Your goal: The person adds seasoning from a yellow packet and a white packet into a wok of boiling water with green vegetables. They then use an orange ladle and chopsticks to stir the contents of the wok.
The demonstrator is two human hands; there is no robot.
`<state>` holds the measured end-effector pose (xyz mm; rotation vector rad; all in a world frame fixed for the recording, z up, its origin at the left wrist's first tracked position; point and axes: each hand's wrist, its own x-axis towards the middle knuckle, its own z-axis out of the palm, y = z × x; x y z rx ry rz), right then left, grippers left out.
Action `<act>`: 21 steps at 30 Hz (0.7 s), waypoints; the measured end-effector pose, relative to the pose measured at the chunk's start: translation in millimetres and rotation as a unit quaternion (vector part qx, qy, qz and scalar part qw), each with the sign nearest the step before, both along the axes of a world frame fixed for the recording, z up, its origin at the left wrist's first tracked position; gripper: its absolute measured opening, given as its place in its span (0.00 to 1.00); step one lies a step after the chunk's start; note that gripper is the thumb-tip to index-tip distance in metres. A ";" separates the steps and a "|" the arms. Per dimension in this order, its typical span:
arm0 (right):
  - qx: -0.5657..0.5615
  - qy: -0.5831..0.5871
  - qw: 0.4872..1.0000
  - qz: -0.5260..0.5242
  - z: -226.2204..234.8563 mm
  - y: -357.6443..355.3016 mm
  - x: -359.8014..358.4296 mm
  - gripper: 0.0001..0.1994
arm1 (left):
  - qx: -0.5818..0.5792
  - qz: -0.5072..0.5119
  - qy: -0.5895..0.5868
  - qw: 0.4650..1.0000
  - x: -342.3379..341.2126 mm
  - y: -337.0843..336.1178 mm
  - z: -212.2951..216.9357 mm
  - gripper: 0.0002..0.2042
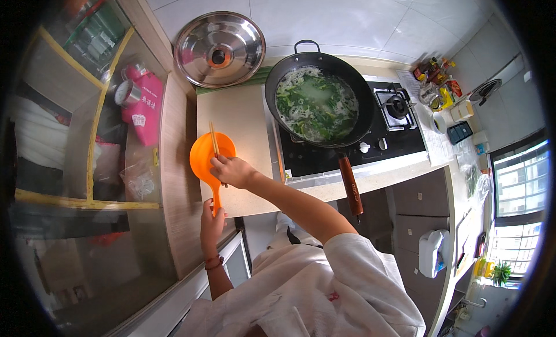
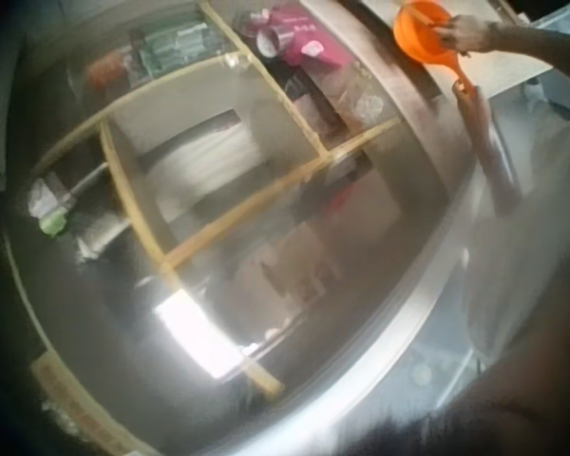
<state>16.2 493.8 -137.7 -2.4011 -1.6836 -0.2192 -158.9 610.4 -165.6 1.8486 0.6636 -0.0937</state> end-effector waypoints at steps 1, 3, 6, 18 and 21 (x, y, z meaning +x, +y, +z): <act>-0.001 -0.004 1.000 -0.009 -1.1 -1.8 0.1 0.13 | -0.022 0.016 0.018 0.999 5.7 -4.3 8.8 0.24; 0.002 -0.007 1.000 -0.024 -3.8 1.8 -1.1 0.12 | -0.058 0.052 0.058 0.995 18.5 -10.4 35.7 0.25; -0.091 0.021 0.995 -0.028 -10.4 16.6 -1.7 0.14 | -0.067 0.005 0.057 0.996 25.8 -0.8 29.9 0.30; 0.292 0.288 0.908 -0.088 139.3 -46.9 -54.6 0.17 | -0.061 0.106 -0.659 0.742 -21.0 -63.5 218.1 0.19; 0.493 0.389 0.775 -0.065 225.7 -111.8 -118.3 0.17 | -0.161 0.021 -0.720 0.675 -28.2 -89.5 232.5 0.17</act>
